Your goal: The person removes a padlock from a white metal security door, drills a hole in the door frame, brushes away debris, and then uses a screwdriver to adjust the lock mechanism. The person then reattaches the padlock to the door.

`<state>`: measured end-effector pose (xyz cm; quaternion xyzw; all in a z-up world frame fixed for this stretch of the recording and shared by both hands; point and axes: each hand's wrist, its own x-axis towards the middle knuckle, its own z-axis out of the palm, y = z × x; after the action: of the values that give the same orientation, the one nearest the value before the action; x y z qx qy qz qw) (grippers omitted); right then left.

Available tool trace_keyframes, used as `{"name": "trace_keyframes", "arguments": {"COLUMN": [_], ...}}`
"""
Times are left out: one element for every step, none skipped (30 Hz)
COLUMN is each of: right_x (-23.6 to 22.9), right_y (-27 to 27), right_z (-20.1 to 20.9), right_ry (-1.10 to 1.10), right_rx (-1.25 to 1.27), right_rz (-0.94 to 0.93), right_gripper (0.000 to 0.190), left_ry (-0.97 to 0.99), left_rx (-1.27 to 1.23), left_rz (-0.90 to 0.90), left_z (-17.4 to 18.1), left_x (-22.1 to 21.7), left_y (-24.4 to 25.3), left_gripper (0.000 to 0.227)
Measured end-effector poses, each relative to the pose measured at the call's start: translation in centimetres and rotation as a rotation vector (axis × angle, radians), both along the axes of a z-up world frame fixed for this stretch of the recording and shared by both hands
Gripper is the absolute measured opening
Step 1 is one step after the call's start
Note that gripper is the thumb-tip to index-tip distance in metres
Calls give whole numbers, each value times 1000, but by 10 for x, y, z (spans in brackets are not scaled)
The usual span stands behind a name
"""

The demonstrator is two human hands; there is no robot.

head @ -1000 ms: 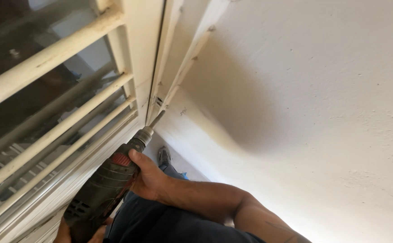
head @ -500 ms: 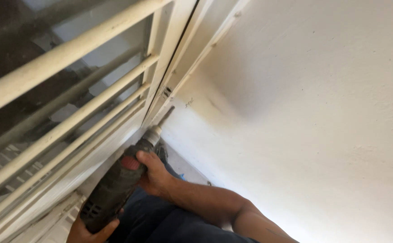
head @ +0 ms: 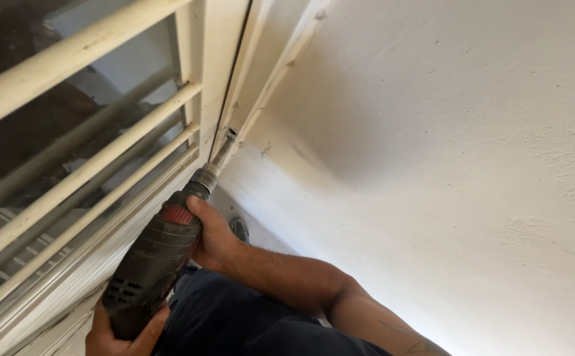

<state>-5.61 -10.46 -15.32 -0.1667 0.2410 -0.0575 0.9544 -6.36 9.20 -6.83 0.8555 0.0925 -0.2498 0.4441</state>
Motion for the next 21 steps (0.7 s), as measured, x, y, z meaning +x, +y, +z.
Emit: {"name": "trace_keyframes", "arguments": {"right_x": [0,1,2,6,6,7,8,9,9,10,11,12,13,15,16,16,17,17,19,20,23], "right_y": [-3,-6,-8,-12,-15,-17,-19,-21,-24,-27,-29,-31,-34,-37,-38,-39,-41,-44,-46,-49,-55], "right_z": [3,6,10,12,13,15,15,15,16,17,18,19,21,23,25,28,32,36,40,44,49], "right_ry": [0,-8,-19,-21,-17,-13,-15,-25,-34,-36,-16,4,3,3,5,4,32,61,59,110,157], "right_rx": [-1,8,17,17,4,-8,-7,-11,-16,-18,-16,-14,-15,-28,-37,-34,-14,5,8,12,13], "right_rz": [2,-2,-9,-9,-6,-3,-10,-18,-19,-19,-14,-9,-12,-9,-3,-5,9,23,22,29,30], "right_gripper": [54,52,51,51,51,52,52,48,44,44,44,44,44,45,45,45,48,51,51,54,59], "left_ry": [0,-39,-80,-82,-64,-46,-48,-58,-67,-69,6,82,80,32,-15,-16,-17,-19,-21,21,60], "left_rx": [-1,-34,-66,-66,-33,0,0,-3,-10,-11,-12,-13,-14,-60,-102,-99,-20,59,61,69,74], "left_rz": [2,4,4,4,-4,-12,-18,-29,-33,-33,-10,12,9,-2,-11,-13,-21,-29,-30,-20,-15], "left_z": [-7,-13,-18,-13,-8,-3,-1,1,3,10,17,24,24,23,24,28,32,36,45,54,63], "left_x": [-2,-4,-5,-1,0,1,3,5,5,7,9,12,12,11,10,12,14,15,17,18,22], "left_y": [-1,-1,-1,-7,-10,-14,-17,-20,-23,-28,-33,-38,-39,-41,-41,-42,-45,-48,-53,-59,-67], "left_gripper": [91,87,84,84,87,90,90,87,83,83,80,77,77,82,87,87,90,93,93,89,86]}}
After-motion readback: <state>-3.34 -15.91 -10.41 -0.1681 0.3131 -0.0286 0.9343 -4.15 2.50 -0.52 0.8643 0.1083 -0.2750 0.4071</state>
